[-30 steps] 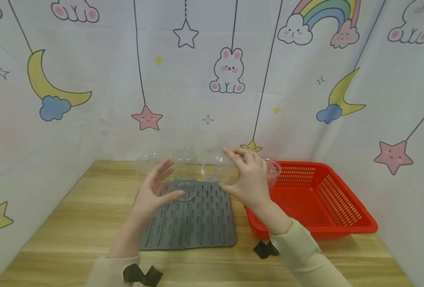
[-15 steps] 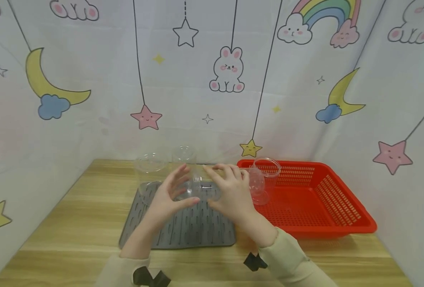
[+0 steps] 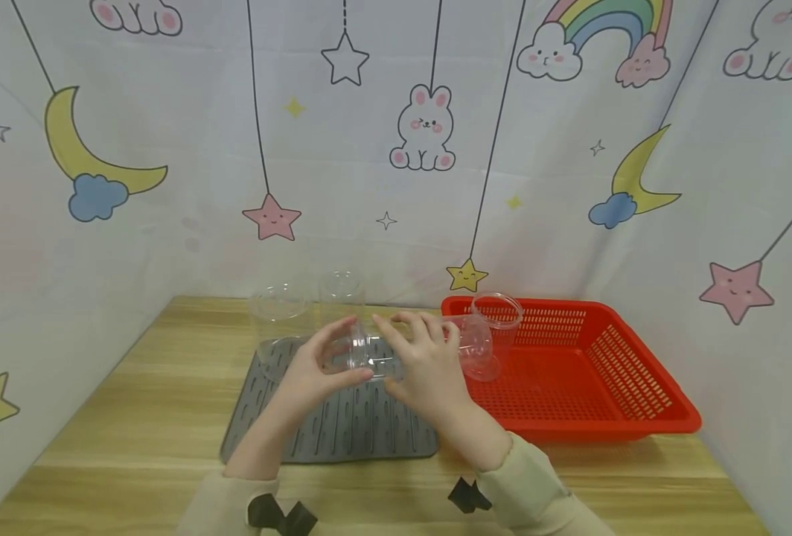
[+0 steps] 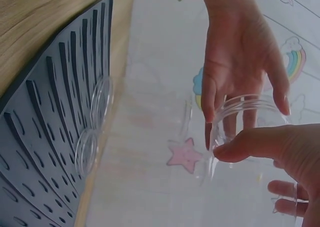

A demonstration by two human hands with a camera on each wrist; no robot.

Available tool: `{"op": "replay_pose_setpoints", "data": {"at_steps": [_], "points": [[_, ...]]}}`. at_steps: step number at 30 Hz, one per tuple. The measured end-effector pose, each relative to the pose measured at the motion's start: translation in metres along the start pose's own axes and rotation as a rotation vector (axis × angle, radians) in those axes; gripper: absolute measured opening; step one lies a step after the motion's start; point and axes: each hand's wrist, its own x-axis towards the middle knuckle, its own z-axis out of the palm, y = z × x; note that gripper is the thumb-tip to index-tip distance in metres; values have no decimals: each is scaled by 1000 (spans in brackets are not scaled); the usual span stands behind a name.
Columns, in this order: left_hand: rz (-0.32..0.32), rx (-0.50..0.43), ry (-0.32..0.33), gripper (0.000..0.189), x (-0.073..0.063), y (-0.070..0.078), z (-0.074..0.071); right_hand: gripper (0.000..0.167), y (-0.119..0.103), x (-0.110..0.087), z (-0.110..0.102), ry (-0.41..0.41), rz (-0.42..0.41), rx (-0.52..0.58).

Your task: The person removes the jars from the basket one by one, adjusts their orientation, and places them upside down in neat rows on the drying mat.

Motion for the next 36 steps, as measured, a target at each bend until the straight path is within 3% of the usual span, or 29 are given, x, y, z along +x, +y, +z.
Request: {"op": "replay_pose_setpoints", "data": {"at_steps": [4, 15, 18, 22, 25, 29, 32, 36], "points": [[-7, -21, -11, 75, 0, 0, -2, 84, -1, -1, 0, 3, -6, 6], [54, -32, -1, 73, 2, -2, -9, 96, 2, -1, 3, 61, -54, 117], [67, -50, -3, 73, 2, -3, -12, 93, 5, -1, 1, 130, -62, 154], [89, -81, -3, 70, 1, -3, -15, 84, 15, -1, -2, 285, -47, 231], [92, -104, 4, 69, 1, -4, -18, 72, 24, -2, -3, 383, 24, 326], [95, -154, 5, 69, 3, -5, -22, 74, 34, -6, -5, 454, 212, 482], [107, -191, 4, 69, 4, -5, -23, 73, 40, -8, -8, 454, 384, 622], [119, -217, 1, 70, 5, -5, -24, 80, 46, -11, -7, 413, 569, 929]]}}
